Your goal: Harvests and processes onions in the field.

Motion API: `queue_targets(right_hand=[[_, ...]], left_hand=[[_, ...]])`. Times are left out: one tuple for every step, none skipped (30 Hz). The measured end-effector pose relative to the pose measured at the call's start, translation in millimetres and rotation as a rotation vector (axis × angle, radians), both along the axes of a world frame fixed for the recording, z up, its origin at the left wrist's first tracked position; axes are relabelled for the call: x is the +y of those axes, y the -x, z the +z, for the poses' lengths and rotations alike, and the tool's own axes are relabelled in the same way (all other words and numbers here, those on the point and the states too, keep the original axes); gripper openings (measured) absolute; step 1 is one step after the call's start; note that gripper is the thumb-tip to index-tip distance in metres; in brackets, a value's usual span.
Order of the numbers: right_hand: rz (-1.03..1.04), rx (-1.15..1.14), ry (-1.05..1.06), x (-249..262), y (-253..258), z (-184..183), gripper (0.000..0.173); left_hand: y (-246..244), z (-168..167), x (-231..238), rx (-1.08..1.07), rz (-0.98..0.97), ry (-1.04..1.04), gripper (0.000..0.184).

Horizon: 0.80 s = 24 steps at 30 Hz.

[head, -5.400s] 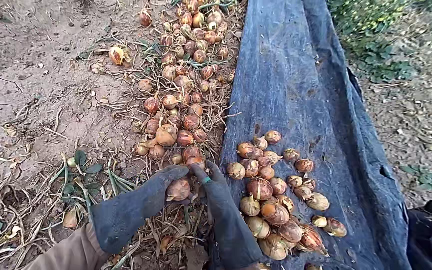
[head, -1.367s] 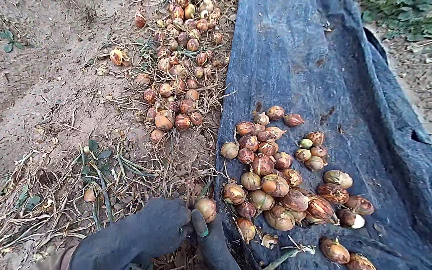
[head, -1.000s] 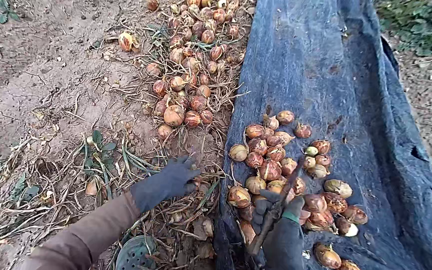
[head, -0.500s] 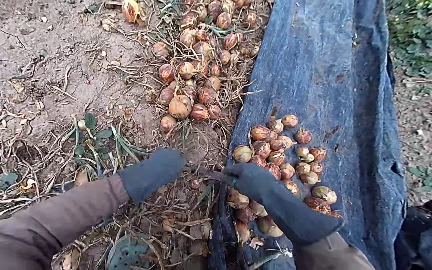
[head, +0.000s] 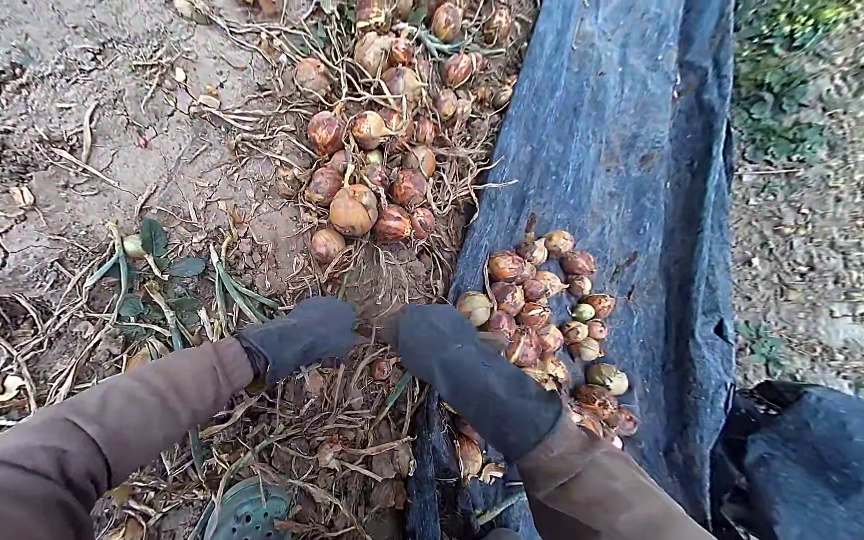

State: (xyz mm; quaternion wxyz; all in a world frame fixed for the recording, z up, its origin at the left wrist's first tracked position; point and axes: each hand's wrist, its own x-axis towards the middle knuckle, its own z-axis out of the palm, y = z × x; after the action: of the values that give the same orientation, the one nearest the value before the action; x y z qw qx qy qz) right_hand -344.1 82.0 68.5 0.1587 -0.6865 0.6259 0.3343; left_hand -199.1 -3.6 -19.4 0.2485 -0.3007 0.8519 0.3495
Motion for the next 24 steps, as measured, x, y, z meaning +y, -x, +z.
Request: queue_targets(right_hand=[[-0.065,-0.012,-0.002,14.6,-3.3,16.9,0.008],[-0.115,-0.022,0.030,30.1,-0.4,26.7,0.009],[-0.142,-0.062,0.127,50.3,9.4,28.7,0.009],[-0.146,-0.100,0.175,69.1,17.1,34.5,0.011],[-0.171,-0.118,0.154,85.0,19.6,46.2,0.017],[-0.236,-0.123,0.101,97.6,17.1,61.6,0.024],[-0.330,-0.131,0.050,106.0,13.0,79.5,0.028],[-0.440,-0.177,0.039,115.0,10.8,95.2,0.032],[-0.530,-0.259,0.144,132.3,13.9,98.9,0.035],[-0.647,-0.373,0.282,150.1,19.2,92.6,0.036],[-0.821,-0.532,0.383,165.2,24.0,79.2,0.038],[-1.030,-0.754,0.425,178.5,24.5,62.8,0.040],[-1.215,-1.008,0.423,189.4,18.1,47.6,0.045],[-1.310,-1.239,0.407,195.3,6.2,34.4,0.053],[-1.324,-1.456,0.383,196.8,-9.2,24.7,0.063],[-1.282,-1.622,0.365,197.1,-26.2,18.9,0.071],[-1.239,-1.720,0.378,196.7,-41.3,15.7,0.076],[-1.210,-1.761,0.424,194.6,-50.9,15.0,0.079],[-1.182,-1.775,0.500,190.2,-55.5,16.8,0.080],[-1.153,-1.768,0.578,185.7,-56.5,19.8,0.075],[-1.133,-1.771,0.676,183.4,-56.1,16.3,0.068],[-1.141,-1.756,0.743,183.4,-54.3,13.1,0.059],[-1.177,-1.715,0.788,184.7,-53.0,8.8,0.054],[-1.222,-1.697,0.790,186.6,-51.6,3.9,0.052]], left_hand=[[-4.8,3.6,3.9,0.020,-0.008,-0.004,0.036],[-12.5,10.6,10.1,0.047,-0.011,-0.020,0.036],[-22.0,18.3,20.5,0.056,0.003,-0.046,0.037],[-31.8,25.1,33.9,0.058,0.030,-0.068,0.039],[-40.6,29.5,45.3,0.057,0.058,-0.074,0.041],[-48.7,29.4,50.8,0.064,0.105,-0.078,0.041],[-55.7,25.8,48.8,0.090,0.174,-0.086,0.042],[-62.1,21.3,42.9,0.125,0.275,-0.134,0.041],[-70.6,16.9,38.8,0.178,0.385,-0.229,0.040],[-80.1,16.2,37.4,0.271,0.504,-0.380,0.038],[-89.1,19.4,40.0,0.399,0.621,-0.551,0.036],[-97.3,30.5,49.4,0.514,0.718,-0.732,0.033],[-104.8,42.6,62.7,0.615,0.755,-0.882,0.031],[-109.9,52.6,74.5,0.703,0.747,-0.998,0.029],[-113.6,59.8,85.9,0.781,0.715,-1.088,0.025],[-116.5,66.6,98.3,0.825,0.686,-1.145,0.024],[-117.8,73.3,110.3,0.844,0.666,-1.180,0.021],[-117.4,79.5,118.8,0.849,0.649,-1.191,0.019],[-115.9,87.4,123.9,0.825,0.638,-1.170,0.019],[-113.9,96.7,125.5,0.811,0.636,-1.163,0.020],[-111.0,107.8,125.4,0.823,0.629,-1.126,0.020],[-107.0,121.5,126.2,0.843,0.626,-0.983,0.019],[-101.8,137.0,129.2,0.851,0.588,-0.713,0.020],[-96.1,149.1,132.5,0.882,0.475,-0.369,0.026]])
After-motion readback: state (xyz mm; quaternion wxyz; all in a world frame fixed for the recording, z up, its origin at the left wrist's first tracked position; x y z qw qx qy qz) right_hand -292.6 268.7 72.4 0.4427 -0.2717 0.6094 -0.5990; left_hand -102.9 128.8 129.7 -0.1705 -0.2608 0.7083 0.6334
